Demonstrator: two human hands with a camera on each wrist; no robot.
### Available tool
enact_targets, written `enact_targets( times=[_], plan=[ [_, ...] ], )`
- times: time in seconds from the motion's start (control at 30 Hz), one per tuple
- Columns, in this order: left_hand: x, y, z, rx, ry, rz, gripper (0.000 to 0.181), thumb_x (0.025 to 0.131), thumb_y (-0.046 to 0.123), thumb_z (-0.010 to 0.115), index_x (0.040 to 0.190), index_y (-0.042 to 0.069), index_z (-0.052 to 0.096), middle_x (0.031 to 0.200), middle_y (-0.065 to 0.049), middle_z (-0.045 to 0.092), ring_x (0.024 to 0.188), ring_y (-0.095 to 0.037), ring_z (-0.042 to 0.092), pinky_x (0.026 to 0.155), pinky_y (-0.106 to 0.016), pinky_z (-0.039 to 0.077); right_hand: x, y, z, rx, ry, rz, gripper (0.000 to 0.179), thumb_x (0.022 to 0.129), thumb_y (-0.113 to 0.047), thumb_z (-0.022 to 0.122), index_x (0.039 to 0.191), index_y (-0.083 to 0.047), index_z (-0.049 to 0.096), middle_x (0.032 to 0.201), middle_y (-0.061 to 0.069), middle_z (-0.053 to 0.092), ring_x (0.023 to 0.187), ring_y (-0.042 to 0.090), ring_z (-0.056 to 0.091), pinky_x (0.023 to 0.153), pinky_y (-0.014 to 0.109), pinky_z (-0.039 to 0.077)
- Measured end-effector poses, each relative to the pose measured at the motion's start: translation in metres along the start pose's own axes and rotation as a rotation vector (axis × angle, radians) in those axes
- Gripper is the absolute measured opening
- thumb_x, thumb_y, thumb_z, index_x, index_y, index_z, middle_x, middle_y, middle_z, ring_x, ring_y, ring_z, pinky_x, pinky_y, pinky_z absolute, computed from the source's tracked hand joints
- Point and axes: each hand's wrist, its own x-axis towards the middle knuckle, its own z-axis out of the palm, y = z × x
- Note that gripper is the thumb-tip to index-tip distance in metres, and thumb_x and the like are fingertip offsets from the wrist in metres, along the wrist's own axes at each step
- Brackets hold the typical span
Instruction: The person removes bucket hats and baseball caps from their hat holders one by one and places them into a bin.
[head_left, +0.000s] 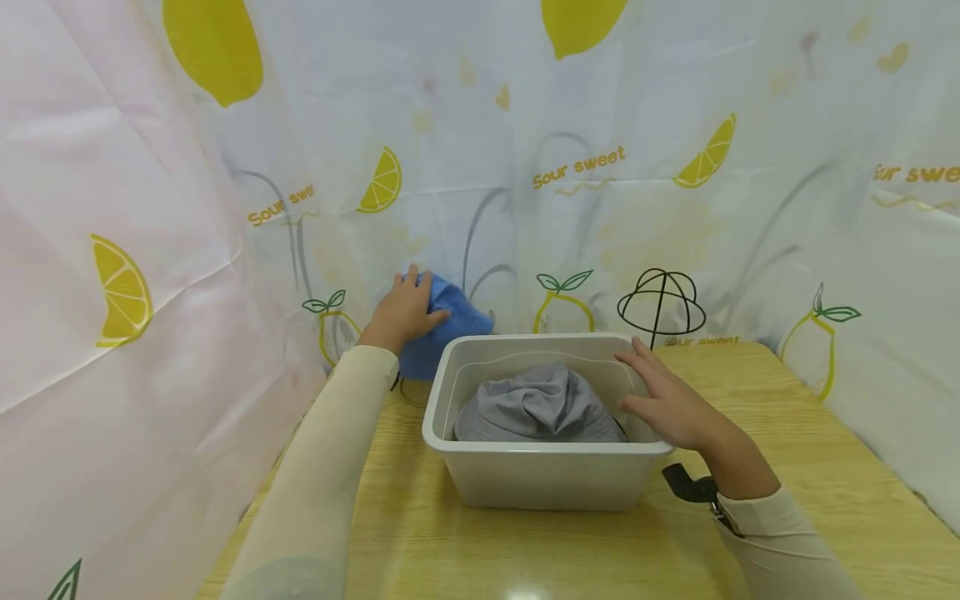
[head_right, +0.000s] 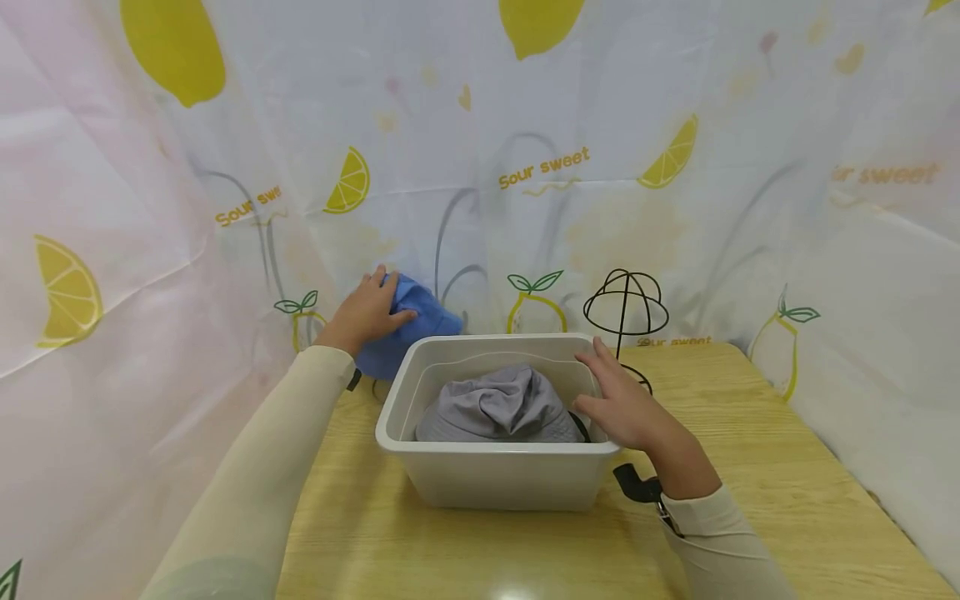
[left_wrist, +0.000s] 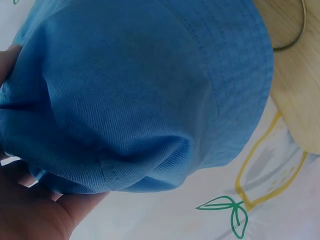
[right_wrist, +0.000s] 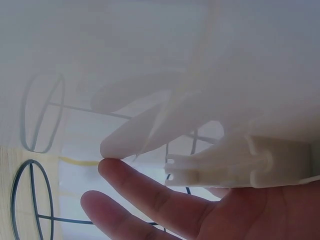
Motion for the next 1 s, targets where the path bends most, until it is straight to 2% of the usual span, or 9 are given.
enact_targets(
  times=[0.33,0.6,0.83,1.0],
  plan=[
    [0.001,0.001,-0.003,0.003,0.009,0.000,0.089,0.104,0.046,0.060,0.159,-0.012,0.021,0.165,-0.037,0.017,0.150,-0.057,0.024,0.118,-0.063,0.034,0.000,0.000,-0.001,0.003,0.000,0.002,0.070,0.101,-0.022,0.055,0.163,-0.008,0.028,0.174,0.015,-0.007,0.157,0.050,0.002,0.116,0.077,0.016],
    [-0.003,-0.007,-0.005,-0.120,0.013,-0.017,0.091,0.105,0.044,0.059,0.160,-0.014,0.014,0.165,-0.039,0.012,0.152,-0.055,0.021,0.122,-0.061,0.028,0.000,-0.001,-0.001,0.010,0.001,0.005,0.069,0.101,-0.022,0.056,0.163,-0.007,0.029,0.174,0.015,-0.006,0.157,0.051,0.002,0.116,0.078,0.016],
    [-0.004,-0.014,-0.003,-0.169,0.017,-0.031,0.093,0.104,0.046,0.059,0.161,-0.011,0.012,0.167,-0.036,0.009,0.154,-0.051,0.021,0.124,-0.058,0.025,0.000,0.000,0.000,0.016,-0.003,-0.002,0.069,0.102,-0.023,0.056,0.163,-0.007,0.029,0.174,0.015,-0.007,0.157,0.050,0.001,0.116,0.078,0.015],
    [-0.004,-0.017,-0.005,-0.201,0.052,-0.052,0.097,0.103,0.048,0.061,0.161,-0.011,0.011,0.168,-0.035,0.008,0.153,-0.051,0.022,0.124,-0.058,0.026,0.000,0.000,0.000,0.011,-0.001,-0.002,0.070,0.101,-0.023,0.056,0.163,-0.006,0.029,0.174,0.015,-0.007,0.157,0.051,0.001,0.116,0.077,0.016]
  ],
)
